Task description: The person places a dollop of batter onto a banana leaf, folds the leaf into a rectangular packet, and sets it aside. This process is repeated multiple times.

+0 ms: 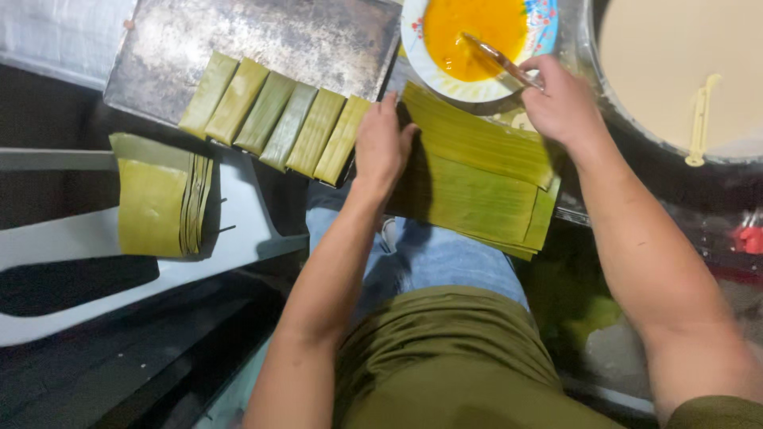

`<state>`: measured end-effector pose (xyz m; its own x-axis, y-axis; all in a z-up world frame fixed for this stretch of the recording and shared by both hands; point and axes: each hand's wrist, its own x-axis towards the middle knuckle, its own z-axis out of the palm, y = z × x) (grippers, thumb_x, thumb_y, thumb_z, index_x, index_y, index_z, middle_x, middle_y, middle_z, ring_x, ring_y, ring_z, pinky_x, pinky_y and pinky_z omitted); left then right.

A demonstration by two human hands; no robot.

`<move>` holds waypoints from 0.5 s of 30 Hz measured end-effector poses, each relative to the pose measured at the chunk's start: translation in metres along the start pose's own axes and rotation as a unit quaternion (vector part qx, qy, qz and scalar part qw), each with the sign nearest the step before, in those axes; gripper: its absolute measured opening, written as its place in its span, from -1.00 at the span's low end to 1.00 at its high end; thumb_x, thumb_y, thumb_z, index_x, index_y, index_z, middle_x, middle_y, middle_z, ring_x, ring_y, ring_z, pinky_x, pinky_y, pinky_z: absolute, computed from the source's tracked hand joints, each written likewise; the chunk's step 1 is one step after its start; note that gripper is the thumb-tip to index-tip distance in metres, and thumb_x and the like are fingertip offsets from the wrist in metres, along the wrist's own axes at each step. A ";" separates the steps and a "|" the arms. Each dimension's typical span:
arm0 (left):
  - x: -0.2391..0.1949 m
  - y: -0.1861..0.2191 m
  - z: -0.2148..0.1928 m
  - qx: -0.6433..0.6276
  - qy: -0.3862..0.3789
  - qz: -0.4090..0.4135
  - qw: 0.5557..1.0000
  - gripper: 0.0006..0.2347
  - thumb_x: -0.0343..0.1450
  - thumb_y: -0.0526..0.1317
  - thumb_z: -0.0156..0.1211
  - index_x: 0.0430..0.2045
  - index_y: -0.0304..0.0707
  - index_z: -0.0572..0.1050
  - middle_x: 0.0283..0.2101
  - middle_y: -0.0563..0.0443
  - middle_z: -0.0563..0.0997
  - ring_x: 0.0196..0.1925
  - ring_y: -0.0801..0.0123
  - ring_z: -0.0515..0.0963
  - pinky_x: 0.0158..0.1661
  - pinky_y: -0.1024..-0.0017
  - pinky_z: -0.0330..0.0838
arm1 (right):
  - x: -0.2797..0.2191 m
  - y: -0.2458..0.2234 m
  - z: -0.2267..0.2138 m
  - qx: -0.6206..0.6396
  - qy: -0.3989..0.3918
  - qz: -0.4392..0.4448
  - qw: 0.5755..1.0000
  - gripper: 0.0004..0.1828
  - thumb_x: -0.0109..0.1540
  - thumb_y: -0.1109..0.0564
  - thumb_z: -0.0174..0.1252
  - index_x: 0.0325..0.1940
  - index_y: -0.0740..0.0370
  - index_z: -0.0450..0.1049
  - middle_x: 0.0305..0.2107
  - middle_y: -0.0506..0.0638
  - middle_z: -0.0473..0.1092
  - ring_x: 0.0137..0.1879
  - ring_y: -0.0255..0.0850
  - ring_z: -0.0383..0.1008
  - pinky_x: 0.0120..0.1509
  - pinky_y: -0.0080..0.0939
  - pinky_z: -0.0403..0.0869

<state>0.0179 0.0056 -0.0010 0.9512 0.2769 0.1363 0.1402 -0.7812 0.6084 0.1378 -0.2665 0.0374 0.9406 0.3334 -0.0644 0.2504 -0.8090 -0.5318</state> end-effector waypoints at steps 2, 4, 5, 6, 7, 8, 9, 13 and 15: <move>-0.002 -0.007 -0.005 -0.018 0.001 -0.007 1.000 -0.65 0.38 -0.16 0.38 0.01 -0.25 0.52 -0.15 -0.19 0.63 -0.07 -0.06 0.60 -0.05 0.13 0.44 | -0.010 -0.003 0.003 0.095 -0.016 0.073 0.993 -0.57 0.29 0.10 0.07 0.26 0.07 0.46 -0.26 0.09 0.52 -0.14 -0.04 0.55 -0.02 -0.06 0.46; -0.013 -0.008 -0.016 -0.029 0.034 0.013 0.999 -0.80 0.44 -0.17 0.33 -0.11 -0.18 0.60 -0.16 -0.09 0.66 -0.10 -0.01 0.63 -0.09 0.14 0.46 | -0.018 -0.009 0.005 0.120 -0.017 0.053 0.991 -0.62 0.36 0.01 0.12 0.25 0.09 0.47 -0.28 0.06 0.51 -0.16 -0.13 0.52 -0.06 -0.15 0.43; -0.016 -0.003 -0.022 -0.032 0.067 0.043 0.996 -0.84 0.43 -0.18 0.32 -0.17 -0.15 0.62 -0.15 -0.04 0.68 -0.11 0.02 0.64 -0.10 0.15 0.46 | -0.019 -0.012 0.003 0.131 -0.015 0.041 0.990 -0.64 0.40 -0.04 0.14 0.24 0.10 0.48 -0.29 0.04 0.51 -0.17 -0.17 0.51 -0.07 -0.19 0.42; -0.021 0.002 -0.028 -0.036 0.099 0.074 0.992 -0.88 0.43 -0.19 0.31 -0.22 -0.13 0.64 -0.14 0.01 0.70 -0.11 0.05 0.66 -0.11 0.16 0.46 | -0.020 -0.014 0.000 0.105 0.005 0.020 0.994 -0.64 0.42 -0.04 0.14 0.26 0.10 0.50 -0.32 0.07 0.49 -0.19 -0.16 0.50 -0.08 -0.16 0.42; -0.026 0.010 -0.031 -0.040 0.099 0.083 0.991 -0.87 0.44 -0.20 0.30 -0.19 -0.13 0.64 -0.10 0.01 0.69 -0.10 0.07 0.66 -0.09 0.18 0.48 | -0.023 -0.013 -0.005 0.077 0.024 0.002 0.997 -0.65 0.45 -0.04 0.14 0.27 0.10 0.52 -0.34 0.09 0.48 -0.22 -0.14 0.49 -0.08 -0.13 0.42; -0.027 0.016 -0.033 -0.043 0.098 0.092 0.990 -0.86 0.45 -0.20 0.29 -0.15 -0.13 0.64 -0.06 0.01 0.68 -0.08 0.09 0.65 -0.08 0.20 0.49 | -0.026 -0.012 -0.009 0.049 0.043 -0.015 0.998 -0.66 0.47 -0.04 0.13 0.28 0.10 0.54 -0.37 0.12 0.47 -0.24 -0.12 0.48 -0.08 -0.10 0.42; -0.030 0.021 -0.033 -0.047 0.097 0.099 0.989 -0.84 0.47 -0.20 0.29 -0.12 -0.13 0.65 -0.02 0.01 0.67 -0.06 0.11 0.65 -0.06 0.22 0.50 | -0.030 -0.012 -0.012 0.051 0.048 -0.019 0.997 -0.65 0.47 -0.03 0.14 0.28 0.11 0.53 -0.37 0.11 0.46 -0.24 -0.12 0.47 -0.09 -0.10 0.41; -0.024 0.010 -0.031 -0.039 0.128 0.067 0.989 -0.82 0.49 -0.21 0.26 -0.05 -0.09 0.62 0.03 -0.01 0.68 -0.01 0.13 0.66 -0.01 0.27 0.53 | -0.045 -0.015 -0.013 0.085 0.056 -0.017 0.995 -0.66 0.46 -0.01 0.16 0.27 0.12 0.53 -0.37 0.07 0.45 -0.24 -0.11 0.46 -0.11 -0.11 0.42; -0.018 0.004 -0.030 0.028 0.185 0.165 0.968 -0.78 0.42 -0.27 0.23 -0.07 -0.10 0.61 0.02 -0.09 0.67 -0.04 0.08 0.66 0.00 0.25 0.51 | -0.045 -0.019 -0.015 0.090 0.055 -0.020 0.994 -0.67 0.44 0.00 0.18 0.25 0.12 0.53 -0.36 0.06 0.46 -0.23 -0.11 0.47 -0.10 -0.11 0.42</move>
<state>-0.0065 0.0142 0.0229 0.7851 0.1801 0.5927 -0.1305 -0.8872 0.4425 0.0946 -0.2735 0.0628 0.9528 0.3001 0.0467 0.2516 -0.6939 -0.6747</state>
